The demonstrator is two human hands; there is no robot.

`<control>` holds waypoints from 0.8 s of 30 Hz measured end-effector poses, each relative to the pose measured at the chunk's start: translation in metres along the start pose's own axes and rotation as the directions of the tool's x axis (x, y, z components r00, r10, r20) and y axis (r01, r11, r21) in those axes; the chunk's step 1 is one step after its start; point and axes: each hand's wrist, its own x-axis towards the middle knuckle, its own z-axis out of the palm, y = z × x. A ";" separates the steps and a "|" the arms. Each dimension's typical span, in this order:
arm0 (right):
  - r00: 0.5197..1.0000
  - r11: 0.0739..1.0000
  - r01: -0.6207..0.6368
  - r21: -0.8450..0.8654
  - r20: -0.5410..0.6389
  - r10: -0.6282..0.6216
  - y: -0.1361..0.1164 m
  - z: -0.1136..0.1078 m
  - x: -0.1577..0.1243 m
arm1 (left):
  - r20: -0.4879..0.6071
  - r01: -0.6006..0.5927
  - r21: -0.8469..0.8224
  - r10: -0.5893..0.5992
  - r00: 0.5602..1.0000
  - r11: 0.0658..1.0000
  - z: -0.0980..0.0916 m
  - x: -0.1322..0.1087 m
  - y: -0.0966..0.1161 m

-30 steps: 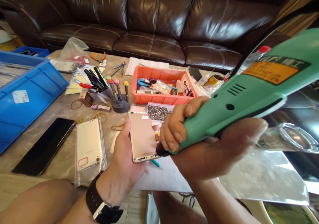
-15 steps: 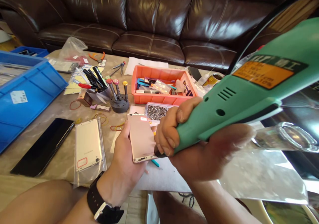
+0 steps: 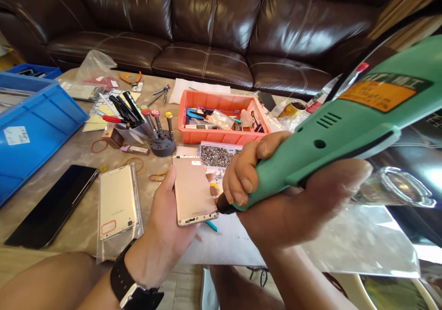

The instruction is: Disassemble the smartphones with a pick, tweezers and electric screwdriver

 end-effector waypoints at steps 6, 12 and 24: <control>0.999 0.999 -0.023 -0.032 -0.025 0.023 -0.009 -0.001 -0.001 | 0.112 0.008 -0.010 -0.006 0.994 1.000 -0.006 0.002 0.000; 1.000 1.000 -0.013 -0.015 0.000 0.013 -0.006 -0.003 0.000 | 0.076 0.019 0.013 -0.020 0.997 1.000 -0.003 0.000 0.002; 1.000 1.000 0.011 -0.022 0.007 -0.011 -0.001 -0.006 -0.001 | 0.083 0.002 0.019 -0.003 0.997 1.000 -0.006 0.001 0.000</control>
